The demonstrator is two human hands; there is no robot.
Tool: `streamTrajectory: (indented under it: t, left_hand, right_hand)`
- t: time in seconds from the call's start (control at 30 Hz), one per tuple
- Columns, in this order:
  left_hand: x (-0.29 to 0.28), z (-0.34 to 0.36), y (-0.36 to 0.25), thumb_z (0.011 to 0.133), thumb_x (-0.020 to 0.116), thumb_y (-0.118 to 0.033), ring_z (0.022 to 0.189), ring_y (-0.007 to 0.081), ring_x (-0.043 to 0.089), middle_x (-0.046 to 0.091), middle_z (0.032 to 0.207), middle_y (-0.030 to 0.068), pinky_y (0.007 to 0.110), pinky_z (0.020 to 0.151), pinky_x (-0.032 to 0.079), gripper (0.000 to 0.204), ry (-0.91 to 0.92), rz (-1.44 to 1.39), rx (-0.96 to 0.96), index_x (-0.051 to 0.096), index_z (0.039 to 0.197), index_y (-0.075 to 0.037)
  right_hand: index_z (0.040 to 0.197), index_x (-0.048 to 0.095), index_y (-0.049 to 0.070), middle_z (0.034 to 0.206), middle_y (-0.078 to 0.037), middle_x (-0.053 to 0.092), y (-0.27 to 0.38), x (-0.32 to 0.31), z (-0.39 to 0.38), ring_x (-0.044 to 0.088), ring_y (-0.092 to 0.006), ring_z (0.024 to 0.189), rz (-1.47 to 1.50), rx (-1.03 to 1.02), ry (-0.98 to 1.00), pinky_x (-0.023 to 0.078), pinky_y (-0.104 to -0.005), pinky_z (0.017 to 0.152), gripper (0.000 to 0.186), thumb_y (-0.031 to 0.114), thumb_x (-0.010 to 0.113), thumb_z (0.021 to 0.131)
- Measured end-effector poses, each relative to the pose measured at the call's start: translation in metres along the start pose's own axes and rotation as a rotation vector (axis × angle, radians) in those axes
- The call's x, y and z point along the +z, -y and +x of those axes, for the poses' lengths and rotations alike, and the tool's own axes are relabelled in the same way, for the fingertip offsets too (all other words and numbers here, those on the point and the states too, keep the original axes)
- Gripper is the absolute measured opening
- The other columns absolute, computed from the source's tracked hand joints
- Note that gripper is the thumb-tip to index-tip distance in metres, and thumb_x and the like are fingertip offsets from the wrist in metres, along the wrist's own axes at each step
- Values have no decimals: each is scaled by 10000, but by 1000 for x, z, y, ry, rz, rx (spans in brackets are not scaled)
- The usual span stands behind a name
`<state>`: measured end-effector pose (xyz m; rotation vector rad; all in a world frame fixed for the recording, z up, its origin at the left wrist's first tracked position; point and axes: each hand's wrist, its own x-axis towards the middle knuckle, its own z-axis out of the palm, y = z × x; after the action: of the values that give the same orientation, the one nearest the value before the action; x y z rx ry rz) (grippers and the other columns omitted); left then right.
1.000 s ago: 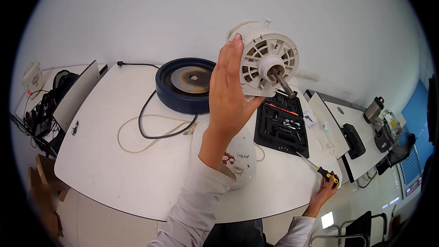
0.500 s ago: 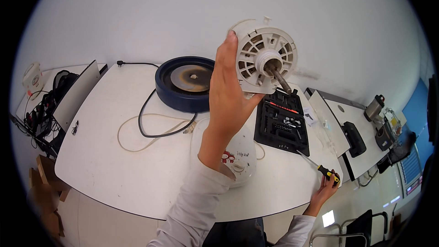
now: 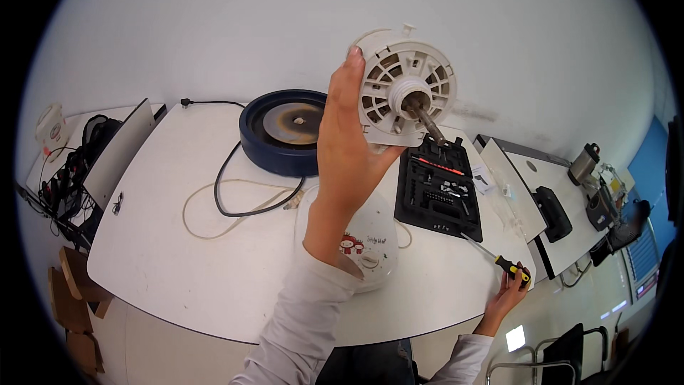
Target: The person uses a screwdriver to remove and reinsert screws from the motor housing of a white electric fan. They repeatedly loosen and tighten the same screw while holding the fan head, then remove the screwdriver and set it down.
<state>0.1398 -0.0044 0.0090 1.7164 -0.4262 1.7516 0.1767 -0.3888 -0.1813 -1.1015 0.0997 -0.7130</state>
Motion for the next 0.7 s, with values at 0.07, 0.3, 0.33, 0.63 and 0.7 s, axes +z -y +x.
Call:
streamTrajectory:
  t: [0.07,0.3,0.33,0.63,0.7]
  left_hand:
    - [0,1,-1,519,786,-31,1223,306,357,264,1384,158,366,996,358,1001,-10,-33,9,204,1334,-47]
    - [-1,0,4,534,793,-67,1211,304,373,273,1376,163,369,982,373,985,-14,52,80,214,1331,-51]
    - [0,0,4,537,792,-70,1211,304,372,274,1375,163,369,980,374,982,-16,56,82,213,1331,-51]
    - [1,-2,4,533,781,-48,1216,312,363,273,1374,168,374,987,358,982,-19,37,71,212,1334,-54]
    - [1,-2,4,530,774,-35,1214,315,365,280,1370,171,377,982,361,981,-16,50,83,213,1335,-57]
  right_hand:
    - [1087,478,91,1121,-43,543,-1,0,0,544,-136,984,13,-2,3,455,-247,806,239,175,537,871]
    - [1097,475,94,1123,-47,541,-2,-1,0,537,-134,991,8,-8,11,460,-237,795,255,174,547,866]
    - [1096,475,94,1123,-47,541,-2,-1,1,536,-132,992,9,-6,7,460,-236,794,255,173,548,866]
    - [1091,475,94,1111,-50,546,-2,0,1,535,-136,990,21,1,-1,463,-233,791,254,171,556,863]
    - [1090,474,91,1110,-51,546,-2,0,1,536,-136,988,21,1,0,465,-230,787,252,166,554,864]
